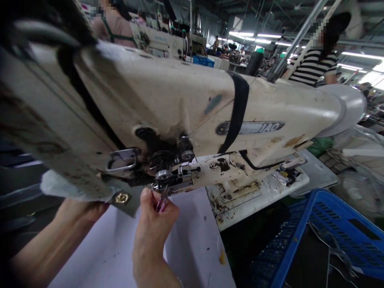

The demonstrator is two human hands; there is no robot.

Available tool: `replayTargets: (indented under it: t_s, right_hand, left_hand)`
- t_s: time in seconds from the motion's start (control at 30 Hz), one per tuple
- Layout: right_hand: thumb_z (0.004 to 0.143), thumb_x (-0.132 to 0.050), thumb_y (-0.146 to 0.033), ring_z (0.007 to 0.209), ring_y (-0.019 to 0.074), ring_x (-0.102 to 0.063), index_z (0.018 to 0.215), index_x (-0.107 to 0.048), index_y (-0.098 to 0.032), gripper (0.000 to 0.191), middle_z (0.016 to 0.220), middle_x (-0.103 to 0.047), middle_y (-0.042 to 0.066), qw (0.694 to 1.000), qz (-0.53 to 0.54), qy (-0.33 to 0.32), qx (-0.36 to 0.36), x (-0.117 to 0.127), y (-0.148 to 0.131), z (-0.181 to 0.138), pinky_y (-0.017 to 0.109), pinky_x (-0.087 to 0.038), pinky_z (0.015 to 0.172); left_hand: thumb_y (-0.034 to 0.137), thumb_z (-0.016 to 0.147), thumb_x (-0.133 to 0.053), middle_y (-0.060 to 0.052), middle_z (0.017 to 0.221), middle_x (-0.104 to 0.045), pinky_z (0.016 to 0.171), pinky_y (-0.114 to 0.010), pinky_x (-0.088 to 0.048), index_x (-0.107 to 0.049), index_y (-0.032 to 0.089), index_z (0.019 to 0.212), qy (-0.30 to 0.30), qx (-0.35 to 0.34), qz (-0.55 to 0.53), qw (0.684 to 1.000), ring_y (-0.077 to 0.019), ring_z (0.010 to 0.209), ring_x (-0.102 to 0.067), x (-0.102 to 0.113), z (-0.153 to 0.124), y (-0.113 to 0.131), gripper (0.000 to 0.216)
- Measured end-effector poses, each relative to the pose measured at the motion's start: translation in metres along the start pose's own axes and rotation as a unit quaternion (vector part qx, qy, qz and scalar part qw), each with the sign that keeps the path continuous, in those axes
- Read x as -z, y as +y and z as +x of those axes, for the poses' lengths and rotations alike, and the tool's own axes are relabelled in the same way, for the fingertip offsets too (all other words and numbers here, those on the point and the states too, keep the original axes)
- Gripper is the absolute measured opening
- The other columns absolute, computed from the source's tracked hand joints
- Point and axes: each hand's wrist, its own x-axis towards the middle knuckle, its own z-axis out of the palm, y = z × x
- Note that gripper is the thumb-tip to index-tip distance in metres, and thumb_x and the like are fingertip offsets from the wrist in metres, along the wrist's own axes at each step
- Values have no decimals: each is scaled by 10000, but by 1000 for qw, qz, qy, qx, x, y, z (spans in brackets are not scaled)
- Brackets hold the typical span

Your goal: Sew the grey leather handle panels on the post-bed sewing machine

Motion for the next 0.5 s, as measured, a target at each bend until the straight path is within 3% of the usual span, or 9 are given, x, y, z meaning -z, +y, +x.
replayTargets:
  t_s: [0.17,0.23,0.33,0.4,0.5]
  right_hand:
    - [815,-694,-313,598,107,-273,559,-417,-200,394,592,-301,-47,999,-28,-38,-3,16,-12,5,242,-254,531]
    - [811,-689,-303,592,104,-240,554,-371,-209,420,590,-271,-54,997,-46,-69,-3,25,-19,8,247,-220,526]
    - [797,-679,-280,576,98,-214,535,-331,-213,441,581,-244,-58,992,-75,-106,-7,37,-32,13,252,-184,521]
    - [789,-671,-268,563,95,-217,515,-346,-208,429,569,-244,-59,986,-107,-129,-12,44,-39,15,253,-179,518]
    - [797,-655,-270,565,99,-274,520,-506,-181,326,562,-295,-53,976,-141,-164,-6,52,-45,17,246,-218,525]
  left_hand:
    - [24,792,-674,7,780,-729,589,-207,-633,-659,103,878,101,15,-12,995,-105,622,-690,14,-32,-14,118]
    - [41,819,-650,26,791,-713,581,-176,-620,-661,133,873,152,36,-23,987,-79,598,-671,17,-52,-23,107]
    - [65,830,-636,28,802,-691,522,-143,-588,-676,161,851,183,63,-27,981,-70,575,-649,20,-78,-35,106]
    - [45,820,-606,23,856,-702,537,-165,-599,-693,193,889,180,62,-31,981,-88,621,-667,20,-89,-43,185]
    - [3,784,-540,11,915,-722,575,-187,-607,-708,230,957,179,65,-27,981,-105,666,-679,21,-93,-53,331]
